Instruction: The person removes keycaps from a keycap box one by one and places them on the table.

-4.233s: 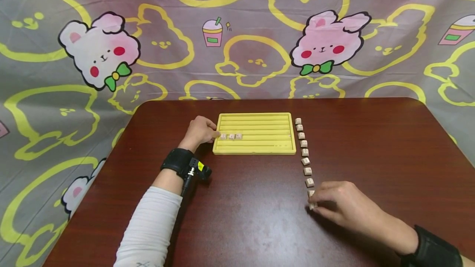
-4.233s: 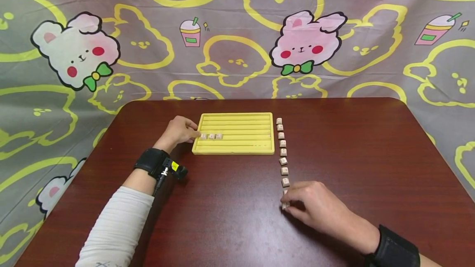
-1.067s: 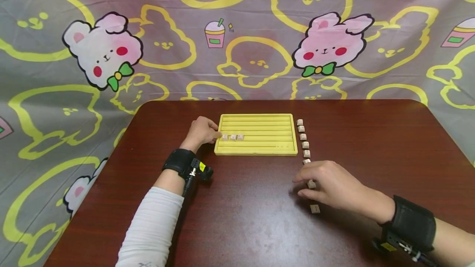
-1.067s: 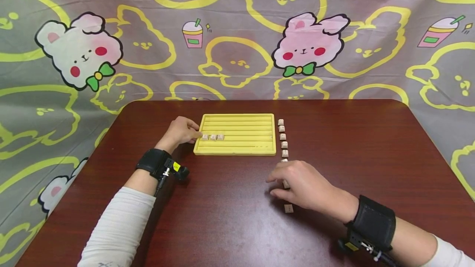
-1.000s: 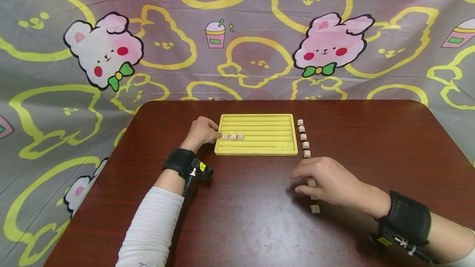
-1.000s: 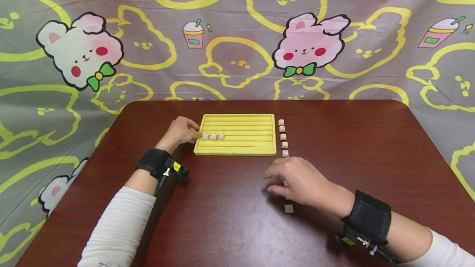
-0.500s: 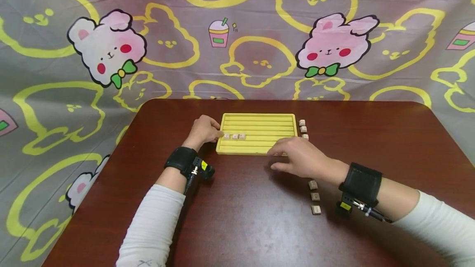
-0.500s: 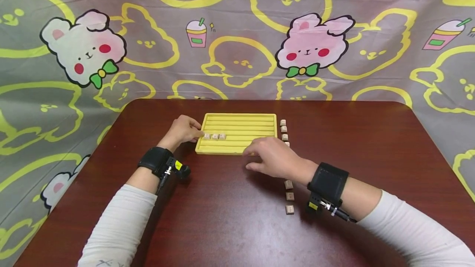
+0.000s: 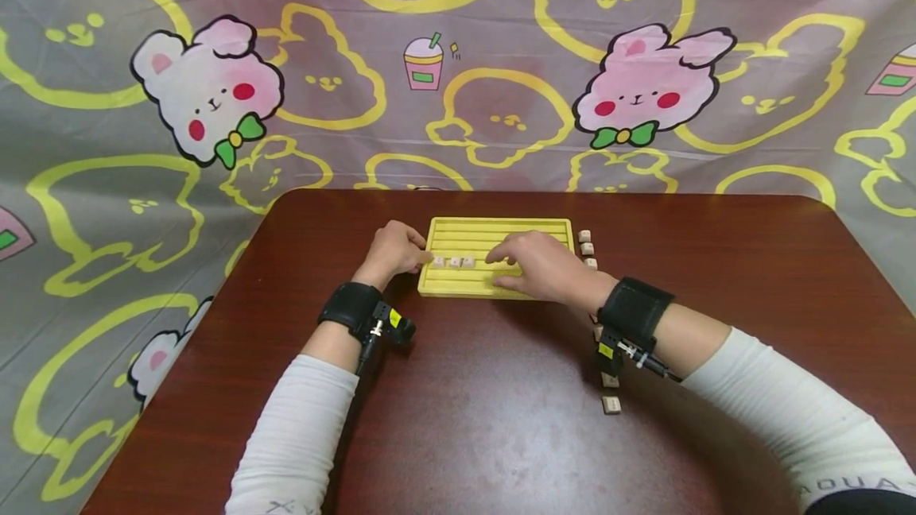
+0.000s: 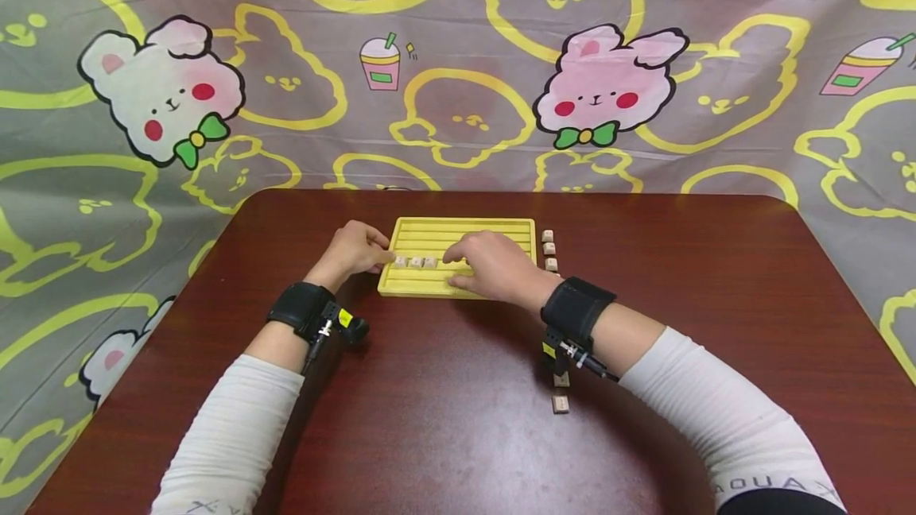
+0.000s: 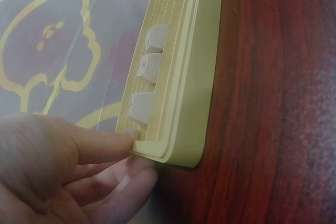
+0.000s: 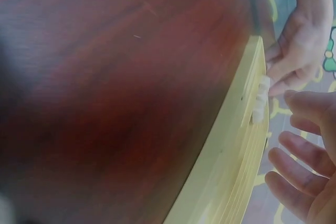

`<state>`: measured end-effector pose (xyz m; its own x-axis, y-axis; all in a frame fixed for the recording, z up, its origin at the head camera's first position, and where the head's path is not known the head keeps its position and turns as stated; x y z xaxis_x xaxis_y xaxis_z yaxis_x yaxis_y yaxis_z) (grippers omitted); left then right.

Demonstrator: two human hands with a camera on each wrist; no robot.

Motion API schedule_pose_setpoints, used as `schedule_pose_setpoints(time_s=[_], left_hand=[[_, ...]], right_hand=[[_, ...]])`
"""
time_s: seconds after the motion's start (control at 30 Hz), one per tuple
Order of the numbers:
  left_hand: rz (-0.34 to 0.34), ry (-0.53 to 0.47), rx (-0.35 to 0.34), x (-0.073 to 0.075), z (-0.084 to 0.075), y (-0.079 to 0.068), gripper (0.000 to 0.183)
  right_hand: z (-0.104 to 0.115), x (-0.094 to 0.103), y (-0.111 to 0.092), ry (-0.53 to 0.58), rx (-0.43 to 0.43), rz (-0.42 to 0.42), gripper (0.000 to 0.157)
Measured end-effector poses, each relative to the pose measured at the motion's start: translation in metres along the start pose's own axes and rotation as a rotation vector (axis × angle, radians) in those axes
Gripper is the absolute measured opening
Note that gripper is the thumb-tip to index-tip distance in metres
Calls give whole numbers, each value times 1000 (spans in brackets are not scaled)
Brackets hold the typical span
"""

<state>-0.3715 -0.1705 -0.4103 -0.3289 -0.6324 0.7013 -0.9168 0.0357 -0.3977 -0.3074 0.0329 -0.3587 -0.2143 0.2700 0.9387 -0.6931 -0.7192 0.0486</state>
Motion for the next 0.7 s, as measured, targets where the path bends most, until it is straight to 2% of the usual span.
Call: schedule_pose_setpoints(time_s=[0.37,0.7], left_hand=[[4,-3,-15,-1,-1,-1,36],[6,-16,-15,1,0,-2,34]], right_hand=[[-4,-5,37,-16,-82,47,32],[0,-15,55,-96,-112,63,32]])
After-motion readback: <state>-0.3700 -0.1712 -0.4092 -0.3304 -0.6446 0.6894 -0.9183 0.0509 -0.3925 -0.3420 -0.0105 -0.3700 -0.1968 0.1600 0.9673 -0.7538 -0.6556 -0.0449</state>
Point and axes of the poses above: each hand's wrist, its own y-axis towards the middle knuckle, its own x-axis out of the back of the hand, z = x × y, the point moved 8 cm from there along y, towards the middle knuckle, and after that the axes turned 9 degrees about z, right-handed, at the moved point
